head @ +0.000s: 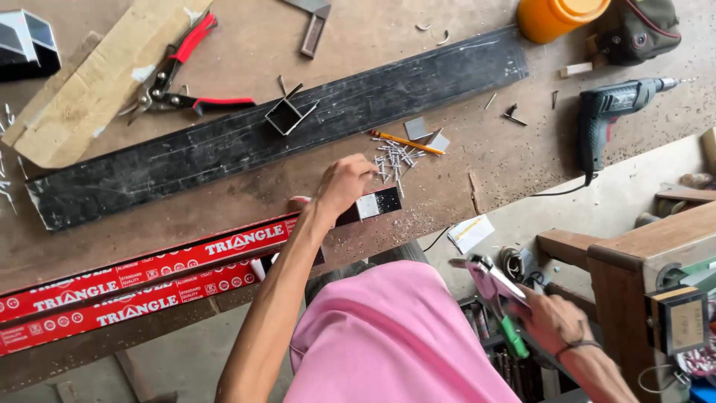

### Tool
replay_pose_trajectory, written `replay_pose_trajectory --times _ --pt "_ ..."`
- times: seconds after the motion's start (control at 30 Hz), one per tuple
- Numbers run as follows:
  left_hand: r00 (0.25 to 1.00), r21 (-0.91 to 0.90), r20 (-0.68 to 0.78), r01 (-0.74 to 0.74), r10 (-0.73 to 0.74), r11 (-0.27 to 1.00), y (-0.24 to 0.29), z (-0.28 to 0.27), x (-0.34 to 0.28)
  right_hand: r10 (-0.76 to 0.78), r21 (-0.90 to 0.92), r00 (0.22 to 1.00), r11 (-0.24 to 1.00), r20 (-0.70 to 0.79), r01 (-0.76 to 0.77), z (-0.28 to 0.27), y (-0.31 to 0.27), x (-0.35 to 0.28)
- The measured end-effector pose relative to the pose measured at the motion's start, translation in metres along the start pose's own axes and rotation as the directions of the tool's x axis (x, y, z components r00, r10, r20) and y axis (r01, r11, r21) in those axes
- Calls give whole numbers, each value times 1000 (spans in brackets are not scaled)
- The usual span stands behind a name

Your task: Assembling aluminum profiles by marking, drilling, and riveting components together

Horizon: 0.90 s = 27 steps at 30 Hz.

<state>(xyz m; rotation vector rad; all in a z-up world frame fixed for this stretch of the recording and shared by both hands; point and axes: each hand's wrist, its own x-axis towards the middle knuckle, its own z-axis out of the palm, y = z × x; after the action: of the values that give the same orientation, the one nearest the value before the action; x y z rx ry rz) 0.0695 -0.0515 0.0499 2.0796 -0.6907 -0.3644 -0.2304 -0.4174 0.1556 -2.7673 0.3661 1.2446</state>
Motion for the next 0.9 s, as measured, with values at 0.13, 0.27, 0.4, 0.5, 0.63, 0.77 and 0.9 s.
replay_pose_trajectory --times 0.13,0.27,0.4,0.5,0.63,0.77,0.9 --pt "939 392 335 -60 -82 918 -29 37 46 220 -113 972 971 82 -210 -24 20 -10" --pt "913 449 407 -214 14 868 -26 43 51 206 208 974 961 -95 -183 -28 41 6" --pt "947 455 321 -120 -36 882 -61 54 44 130 813 952 560 -276 159 -49 18 37" --pt "961 457 276 -103 -30 884 -44 40 36 33 904 908 121 -417 410 -49 -9 71" --pt "934 519 356 -197 -1 832 -48 51 37 -208 716 754 -540 -623 443 -50 -55 105" --pt "927 562 374 -257 35 787 -63 66 43 -288 704 746 -632 -601 324 -36 -73 128" --pt "998 -33 -14 53 -53 998 12 46 50 -282 748 804 -604 -524 275 -27 -83 135"
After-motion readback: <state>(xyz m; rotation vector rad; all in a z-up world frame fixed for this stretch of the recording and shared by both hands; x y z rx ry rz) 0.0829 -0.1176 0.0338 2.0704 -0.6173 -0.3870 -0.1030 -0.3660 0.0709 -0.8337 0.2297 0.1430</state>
